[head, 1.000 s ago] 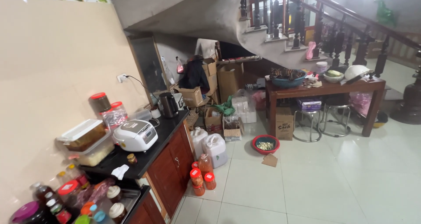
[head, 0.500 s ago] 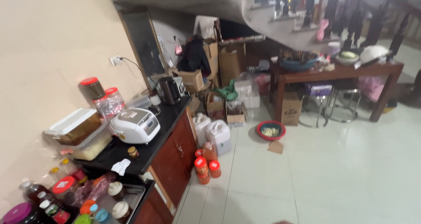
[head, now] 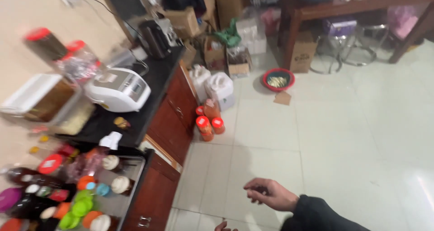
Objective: Filling small glass jars with a white food mixture from a large container using a spoon in a kitchen setting.
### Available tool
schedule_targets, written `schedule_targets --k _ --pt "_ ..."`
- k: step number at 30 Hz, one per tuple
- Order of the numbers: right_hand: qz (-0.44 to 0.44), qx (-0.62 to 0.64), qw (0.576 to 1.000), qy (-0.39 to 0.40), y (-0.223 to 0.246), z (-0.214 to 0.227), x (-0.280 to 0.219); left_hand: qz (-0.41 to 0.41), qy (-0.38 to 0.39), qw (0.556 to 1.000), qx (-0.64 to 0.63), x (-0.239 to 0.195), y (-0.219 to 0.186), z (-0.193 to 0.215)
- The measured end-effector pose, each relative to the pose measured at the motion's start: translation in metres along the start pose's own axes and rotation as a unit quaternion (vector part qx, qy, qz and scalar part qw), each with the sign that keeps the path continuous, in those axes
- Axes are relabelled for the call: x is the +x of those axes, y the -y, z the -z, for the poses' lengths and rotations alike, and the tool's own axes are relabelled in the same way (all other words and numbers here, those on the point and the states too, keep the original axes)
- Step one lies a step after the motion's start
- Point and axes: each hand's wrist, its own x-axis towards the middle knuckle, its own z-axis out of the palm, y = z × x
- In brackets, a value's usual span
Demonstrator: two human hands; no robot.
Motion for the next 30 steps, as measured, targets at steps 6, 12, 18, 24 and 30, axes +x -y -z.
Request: schedule_targets --k 6,12,18,24,30 --pt "-0.023 0.040 0.998 -0.031 -0.028 0.061 0.044 0.019 0.001 0.998 0.064 -0.012 -0.059 -0.032" --pt "-0.066 0.067 0.995 -0.042 -0.064 0.178 0.087 -0.162 0.115 0.965 0.171 0.055 -0.123 -0.121" --pt "-0.139 0.031 0.986 -0.086 -0.075 0.319 0.105 -0.163 0.084 0.982 0.049 0.065 -0.236 -0.191" --pt "-0.108 -0.327 0.928 -0.142 -0.211 0.435 0.201 -0.004 0.119 0.878 0.464 0.155 -0.162 -0.200" --pt "-0.146 -0.330 0.931 -0.053 -0.168 0.428 0.337 0.147 0.146 0.930 0.305 0.243 -0.166 -0.215"
